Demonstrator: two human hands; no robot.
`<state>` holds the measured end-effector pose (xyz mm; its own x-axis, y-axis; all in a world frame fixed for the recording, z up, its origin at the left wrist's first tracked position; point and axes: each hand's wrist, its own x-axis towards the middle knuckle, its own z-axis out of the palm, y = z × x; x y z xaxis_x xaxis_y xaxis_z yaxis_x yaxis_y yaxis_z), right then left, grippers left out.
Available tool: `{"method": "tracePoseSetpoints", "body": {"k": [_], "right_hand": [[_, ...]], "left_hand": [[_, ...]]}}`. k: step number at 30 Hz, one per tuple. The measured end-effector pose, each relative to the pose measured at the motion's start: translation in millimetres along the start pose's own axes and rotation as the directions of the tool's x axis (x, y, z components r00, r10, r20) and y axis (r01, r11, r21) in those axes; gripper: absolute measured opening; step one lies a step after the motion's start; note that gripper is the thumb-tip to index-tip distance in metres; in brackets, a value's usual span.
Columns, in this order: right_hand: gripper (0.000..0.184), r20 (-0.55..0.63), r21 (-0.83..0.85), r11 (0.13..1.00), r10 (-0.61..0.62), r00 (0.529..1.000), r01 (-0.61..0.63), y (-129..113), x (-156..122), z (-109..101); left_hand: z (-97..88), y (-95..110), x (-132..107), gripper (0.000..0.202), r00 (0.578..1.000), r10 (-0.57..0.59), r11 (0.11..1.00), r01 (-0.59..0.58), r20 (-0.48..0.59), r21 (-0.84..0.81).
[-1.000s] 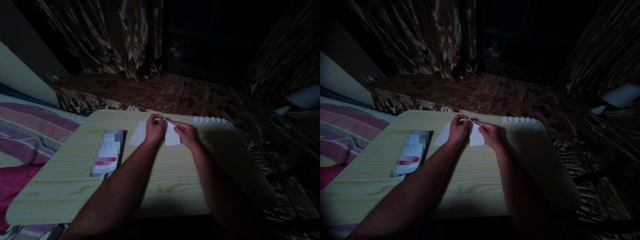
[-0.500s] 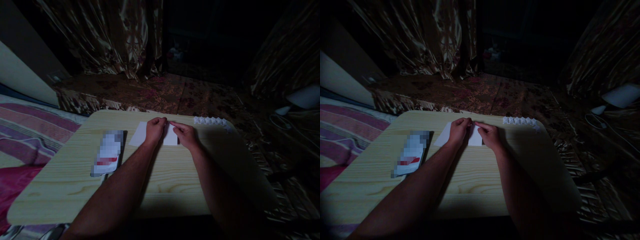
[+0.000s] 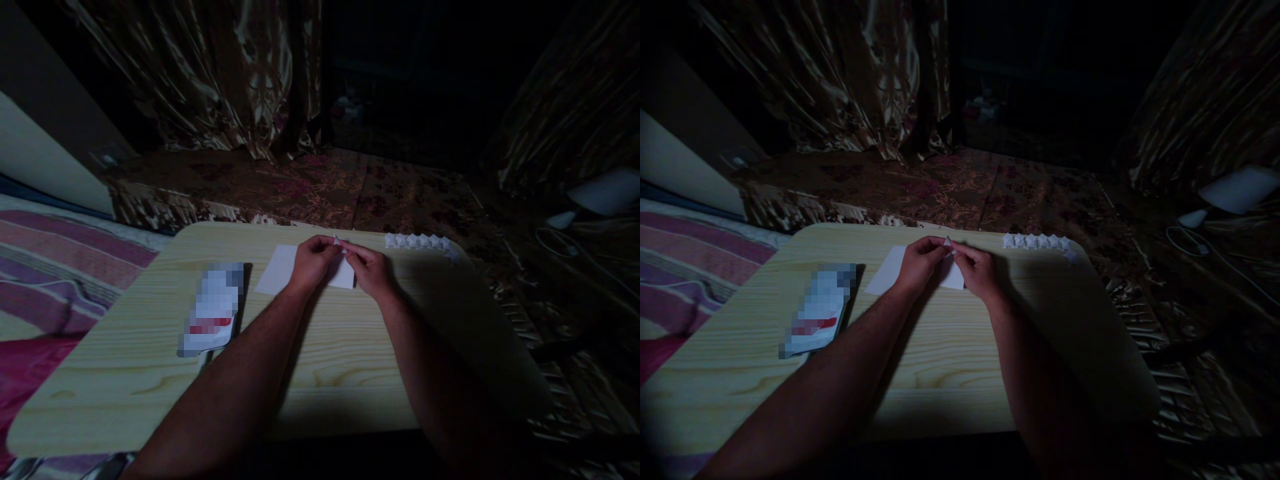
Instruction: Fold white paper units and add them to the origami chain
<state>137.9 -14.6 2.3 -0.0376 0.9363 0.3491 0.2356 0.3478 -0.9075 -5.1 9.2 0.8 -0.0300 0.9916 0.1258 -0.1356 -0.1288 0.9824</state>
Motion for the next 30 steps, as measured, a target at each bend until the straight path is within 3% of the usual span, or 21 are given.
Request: {"method": "tracePoseSetpoints", "body": {"k": [8, 14, 22, 30], "right_hand": [[0.045, -0.02, 0.075, 0.993, 0.097, 0.995, -0.095, 7, 3, 3], [0.04, -0.037, 0.131, 0.98, 0.153, 0.987, -0.147, 15, 6, 3], [0.033, -0.038, 0.199, 0.973, 0.13, 0.991, -0.12, 17, 8, 6], [0.039, -0.048, 0.198, 0.967, 0.173, 0.984, -0.161, 14, 8, 4]], "left_hand": [[-1.6, -3, 2, 0.02, 0.999, 0.015, 1.0, -0.015, -0.033, 0.012], [2.0, 0, 0, 0.016, 0.998, 0.043, 0.997, -0.046, -0.04, -0.059], [1.3, 2, -1, 0.029, 0.999, 0.018, 1.0, -0.018, -0.039, -0.002], [2.7, -3, 1, 0.051, 0.998, 0.018, 0.99, -0.01, 0.056, -0.14]]}}
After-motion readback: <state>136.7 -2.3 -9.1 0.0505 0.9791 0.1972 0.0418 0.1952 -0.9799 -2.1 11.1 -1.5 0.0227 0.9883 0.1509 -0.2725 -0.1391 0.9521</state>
